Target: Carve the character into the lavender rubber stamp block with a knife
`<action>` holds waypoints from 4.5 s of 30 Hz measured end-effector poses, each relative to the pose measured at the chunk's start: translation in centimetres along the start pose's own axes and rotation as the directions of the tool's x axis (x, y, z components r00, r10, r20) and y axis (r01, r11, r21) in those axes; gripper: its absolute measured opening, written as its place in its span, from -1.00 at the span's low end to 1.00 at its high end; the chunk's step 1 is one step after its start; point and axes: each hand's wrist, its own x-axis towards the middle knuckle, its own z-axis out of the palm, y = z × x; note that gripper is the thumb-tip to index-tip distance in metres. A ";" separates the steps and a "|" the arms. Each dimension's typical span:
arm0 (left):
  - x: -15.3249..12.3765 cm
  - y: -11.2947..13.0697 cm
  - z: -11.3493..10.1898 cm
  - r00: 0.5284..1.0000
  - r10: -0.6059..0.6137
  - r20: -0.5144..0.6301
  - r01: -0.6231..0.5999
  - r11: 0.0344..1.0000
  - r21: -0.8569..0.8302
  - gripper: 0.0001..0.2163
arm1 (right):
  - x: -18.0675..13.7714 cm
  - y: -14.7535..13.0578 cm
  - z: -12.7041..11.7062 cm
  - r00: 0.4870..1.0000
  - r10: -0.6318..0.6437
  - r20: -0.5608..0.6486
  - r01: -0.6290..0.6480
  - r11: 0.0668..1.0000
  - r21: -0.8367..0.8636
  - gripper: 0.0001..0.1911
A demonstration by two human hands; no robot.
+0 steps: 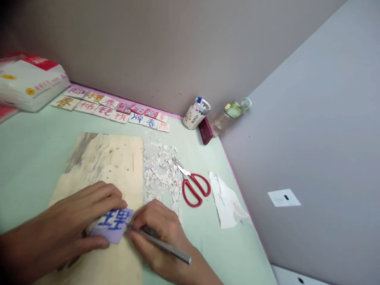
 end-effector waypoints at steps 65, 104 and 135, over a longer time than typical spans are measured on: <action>0.2 0.0 -0.1 1.000 0.012 0.002 -0.012 0.999 -0.030 -0.62 | 0.3 0.9 0.4 0.926 0.376 0.044 -0.355 0.823 0.444 -0.74; -0.2 1.1 1.3 0.991 -0.018 -0.130 0.032 0.994 0.102 -0.88 | -0.8 0.8 4.8 0.898 -0.351 -0.266 0.251 0.903 -0.348 -0.84; -0.7 -0.2 -0.3 0.999 -0.037 0.035 0.036 0.999 0.013 -0.58 | -0.4 -0.2 2.5 0.993 -0.045 -0.109 0.028 0.989 -0.148 -0.82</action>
